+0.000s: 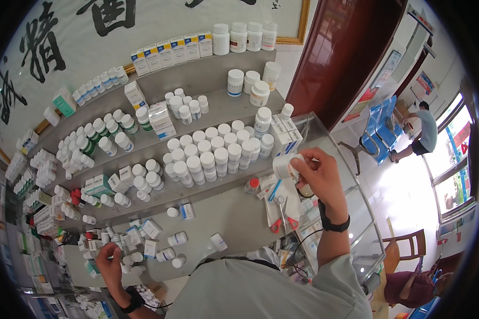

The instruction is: Organizing and checking various medicine bottles and boxes on a pharmacy counter.

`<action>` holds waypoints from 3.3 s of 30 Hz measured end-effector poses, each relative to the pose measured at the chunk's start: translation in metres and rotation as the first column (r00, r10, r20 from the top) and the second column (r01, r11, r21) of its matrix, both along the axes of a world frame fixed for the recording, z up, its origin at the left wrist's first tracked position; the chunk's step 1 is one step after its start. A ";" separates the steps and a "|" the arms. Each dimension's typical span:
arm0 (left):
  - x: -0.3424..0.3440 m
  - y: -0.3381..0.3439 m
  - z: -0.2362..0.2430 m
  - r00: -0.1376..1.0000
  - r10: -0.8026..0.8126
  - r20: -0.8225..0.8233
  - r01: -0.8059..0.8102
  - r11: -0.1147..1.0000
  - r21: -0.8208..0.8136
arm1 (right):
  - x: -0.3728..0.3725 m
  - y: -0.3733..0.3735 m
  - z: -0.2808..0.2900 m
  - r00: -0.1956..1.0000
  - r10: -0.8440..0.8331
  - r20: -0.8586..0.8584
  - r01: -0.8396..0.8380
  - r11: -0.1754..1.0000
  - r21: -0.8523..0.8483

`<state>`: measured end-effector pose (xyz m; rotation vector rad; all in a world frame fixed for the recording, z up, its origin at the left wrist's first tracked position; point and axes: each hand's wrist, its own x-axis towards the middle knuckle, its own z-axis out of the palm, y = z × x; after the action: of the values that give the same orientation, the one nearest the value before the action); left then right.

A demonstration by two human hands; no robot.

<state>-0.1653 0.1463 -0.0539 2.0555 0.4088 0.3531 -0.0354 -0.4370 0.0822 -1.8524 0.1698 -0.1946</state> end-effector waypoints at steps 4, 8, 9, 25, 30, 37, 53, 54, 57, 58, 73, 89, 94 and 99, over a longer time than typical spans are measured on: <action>-0.002 -0.003 0.003 1.000 0.004 -0.007 -0.004 1.000 0.031 | 0.002 0.002 0.001 1.000 -0.005 -0.027 0.005 1.000 0.018; -0.002 -0.003 0.001 1.000 0.005 -0.016 -0.005 1.000 0.020 | 0.000 0.003 0.006 0.999 0.042 -0.028 -0.042 0.999 -0.003; -0.001 -0.003 0.000 1.000 0.011 -0.007 -0.010 1.000 0.019 | -0.004 0.005 0.006 0.997 0.047 -0.067 -0.051 0.997 -0.052; -0.001 -0.013 -0.002 0.999 -0.026 0.019 0.026 0.999 0.044 | -0.033 0.090 -0.123 0.812 0.555 -0.181 -0.518 0.543 -0.661; -0.001 -0.016 0.002 0.999 -0.029 0.021 0.028 0.999 0.045 | -0.037 0.102 -0.150 0.844 0.448 -0.295 -0.523 0.565 -0.638; 0.002 -0.011 -0.001 0.999 0.000 0.036 0.000 1.000 -0.003 | -0.029 0.075 -0.092 0.810 0.512 -0.288 -0.555 0.508 -0.659; 0.011 -0.006 0.006 0.998 0.003 0.066 -0.002 1.000 -0.021 | 0.205 0.046 0.109 0.871 0.451 0.193 -0.007 0.405 -0.915; 0.010 -0.007 0.007 0.999 0.019 0.051 -0.019 1.000 -0.003 | 0.224 0.049 0.098 0.857 0.483 0.179 -0.024 0.384 -0.923; 0.008 -0.003 0.007 0.998 0.044 0.041 -0.044 0.999 -0.008 | 0.257 0.068 0.084 0.898 0.438 0.050 -0.098 0.310 -0.946; 0.003 0.000 0.004 0.996 0.050 0.077 -0.049 0.999 -0.022 | 0.263 0.079 0.081 0.910 0.414 0.006 -0.124 0.286 -0.950; -0.004 0.009 0.002 0.993 0.114 0.036 -0.111 0.992 -0.066 | 0.269 0.117 0.079 0.926 0.375 0.040 -0.083 0.305 -0.949; -0.004 0.016 -0.004 0.993 0.050 0.106 -0.045 0.998 -0.041 | 0.275 0.065 0.109 0.939 0.333 0.081 -0.082 0.447 -0.891; 0.007 0.012 -0.003 0.996 0.039 0.083 -0.038 0.999 -0.010 | 0.281 0.025 0.086 0.964 0.264 0.012 -0.074 0.315 -0.946; 0.008 0.005 0.005 0.997 0.009 0.079 -0.007 1.000 -0.023 | 0.276 0.039 0.070 0.979 0.198 -0.042 -0.108 0.333 -0.937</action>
<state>-0.1571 0.1514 -0.0492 2.0114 0.3710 0.4314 0.2410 -0.3978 0.1518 -3.0369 -0.2646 -0.2625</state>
